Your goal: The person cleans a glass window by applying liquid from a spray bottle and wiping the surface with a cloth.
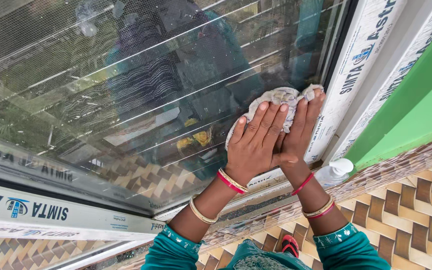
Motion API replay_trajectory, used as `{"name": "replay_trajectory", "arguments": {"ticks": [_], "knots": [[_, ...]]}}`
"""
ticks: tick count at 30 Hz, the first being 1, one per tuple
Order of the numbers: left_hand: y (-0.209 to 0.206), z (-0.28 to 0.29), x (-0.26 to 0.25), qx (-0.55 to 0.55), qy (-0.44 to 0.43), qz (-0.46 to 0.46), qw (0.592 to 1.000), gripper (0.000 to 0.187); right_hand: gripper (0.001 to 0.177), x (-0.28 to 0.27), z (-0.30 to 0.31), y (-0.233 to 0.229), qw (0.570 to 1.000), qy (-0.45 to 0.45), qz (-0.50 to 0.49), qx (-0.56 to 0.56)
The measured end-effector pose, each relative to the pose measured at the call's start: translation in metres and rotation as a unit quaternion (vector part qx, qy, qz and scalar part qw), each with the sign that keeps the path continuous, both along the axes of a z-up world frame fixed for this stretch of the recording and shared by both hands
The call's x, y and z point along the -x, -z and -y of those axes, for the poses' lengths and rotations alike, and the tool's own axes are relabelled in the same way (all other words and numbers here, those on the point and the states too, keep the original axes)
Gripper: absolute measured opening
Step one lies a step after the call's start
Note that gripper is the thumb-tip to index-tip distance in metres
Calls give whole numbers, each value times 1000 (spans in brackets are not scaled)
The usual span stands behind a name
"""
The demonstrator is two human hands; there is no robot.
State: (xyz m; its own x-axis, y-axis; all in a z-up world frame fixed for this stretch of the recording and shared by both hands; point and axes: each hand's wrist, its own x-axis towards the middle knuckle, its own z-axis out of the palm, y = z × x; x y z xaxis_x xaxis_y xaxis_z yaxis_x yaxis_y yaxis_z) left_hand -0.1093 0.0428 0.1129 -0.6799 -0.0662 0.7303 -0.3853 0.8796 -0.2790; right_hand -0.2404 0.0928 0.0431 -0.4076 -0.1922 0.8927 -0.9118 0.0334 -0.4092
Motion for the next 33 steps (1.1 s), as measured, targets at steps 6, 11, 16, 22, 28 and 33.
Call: {"name": "replay_trajectory", "arguments": {"ticks": [6, 11, 16, 22, 28, 33], "knots": [[50, 3, -12, 37, -15, 24, 999, 91, 61, -12, -10, 47, 999, -28, -18, -13], [152, 0, -35, 30, -3, 46, 998, 86, 64, -41, -26, 155, 995, -53, 15, -83], [179, 2, -35, 7, -6, 50, 999, 81, 68, -40, -22, 170, 993, -68, 32, -87], [90, 8, -15, -3, -10, -70, 997, 89, 61, -20, 0, 57, 998, -30, -53, -33], [16, 17, -17, -19, -36, -115, 993, 92, 62, -11, 13, -32, 994, -43, -101, -21], [100, 21, -30, 7, -59, -92, 994, 88, 61, -15, 7, 58, 988, -73, -126, -48]]}}
